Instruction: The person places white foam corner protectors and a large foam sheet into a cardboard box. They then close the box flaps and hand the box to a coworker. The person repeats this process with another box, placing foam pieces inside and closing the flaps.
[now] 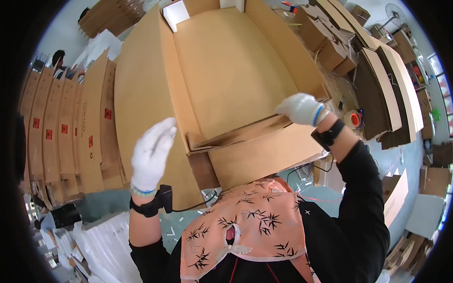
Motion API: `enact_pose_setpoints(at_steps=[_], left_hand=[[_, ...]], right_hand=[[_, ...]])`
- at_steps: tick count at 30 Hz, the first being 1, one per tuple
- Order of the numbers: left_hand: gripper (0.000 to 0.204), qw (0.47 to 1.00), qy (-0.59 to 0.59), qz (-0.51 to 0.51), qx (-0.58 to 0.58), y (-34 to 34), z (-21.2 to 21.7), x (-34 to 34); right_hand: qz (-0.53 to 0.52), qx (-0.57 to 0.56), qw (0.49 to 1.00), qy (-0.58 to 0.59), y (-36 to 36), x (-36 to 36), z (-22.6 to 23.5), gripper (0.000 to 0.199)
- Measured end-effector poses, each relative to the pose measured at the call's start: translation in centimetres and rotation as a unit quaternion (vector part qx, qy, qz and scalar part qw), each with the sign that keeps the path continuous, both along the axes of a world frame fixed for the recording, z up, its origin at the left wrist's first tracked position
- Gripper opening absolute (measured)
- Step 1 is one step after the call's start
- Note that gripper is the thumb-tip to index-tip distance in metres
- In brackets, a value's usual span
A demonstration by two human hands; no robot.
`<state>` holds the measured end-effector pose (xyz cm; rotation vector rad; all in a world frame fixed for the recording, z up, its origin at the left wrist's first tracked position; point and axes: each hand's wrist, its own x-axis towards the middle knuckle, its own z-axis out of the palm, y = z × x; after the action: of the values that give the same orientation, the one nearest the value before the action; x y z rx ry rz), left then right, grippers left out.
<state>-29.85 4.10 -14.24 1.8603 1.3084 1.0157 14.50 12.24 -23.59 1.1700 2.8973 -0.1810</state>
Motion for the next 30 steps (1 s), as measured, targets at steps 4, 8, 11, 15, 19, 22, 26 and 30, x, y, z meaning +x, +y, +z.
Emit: enact_pose_setpoints(at_steps=[4, 8, 11, 15, 19, 22, 26, 30], left_hand=[[0.042, 0.959, 0.221, -0.169, 0.054, 3.2, -4.2, 5.1], [0.039, 0.914, 0.329, -0.233, 0.042, 2.4, -6.5, 7.5], [0.045, 0.897, 0.348, -0.263, 0.076, 2.2, -8.4, 6.7], [0.061, 0.857, 0.421, -0.289, -0.072, 5.2, -4.8, 5.3], [0.062, 0.819, 0.503, -0.275, -0.023, 2.0, -1.7, 9.8], [0.064, 0.782, 0.572, -0.246, -0.016, -0.8, -0.3, 12.8], [0.063, 0.739, 0.644, -0.197, 0.001, -3.6, -0.5, 14.3], [0.064, 0.775, 0.618, -0.128, 0.029, -8.0, -2.1, 17.2]], right_hand=[[-0.119, -0.123, 0.982, 0.078, -1.9, 0.5, -1.3, 0.033], [-0.137, 0.083, 0.963, 0.219, -7.0, -1.1, 1.3, 0.056], [-0.23, 0.171, 0.922, 0.259, -14.0, 0.0, 1.3, 0.056], [-0.417, 0.132, 0.884, 0.165, -24.0, 0.9, -0.5, 0.044], [-0.58, 0.119, 0.799, 0.108, -40.4, 6.4, 0.5, 0.038], [-0.667, 0.167, 0.721, 0.084, -53.5, 9.6, 2.5, 0.036], [-0.788, 0.2, 0.582, -0.013, -72.2, 13.1, 7.5, 0.05], [-0.904, 0.282, 0.321, -0.014, -91.9, 21.3, 16.6, 0.052]])
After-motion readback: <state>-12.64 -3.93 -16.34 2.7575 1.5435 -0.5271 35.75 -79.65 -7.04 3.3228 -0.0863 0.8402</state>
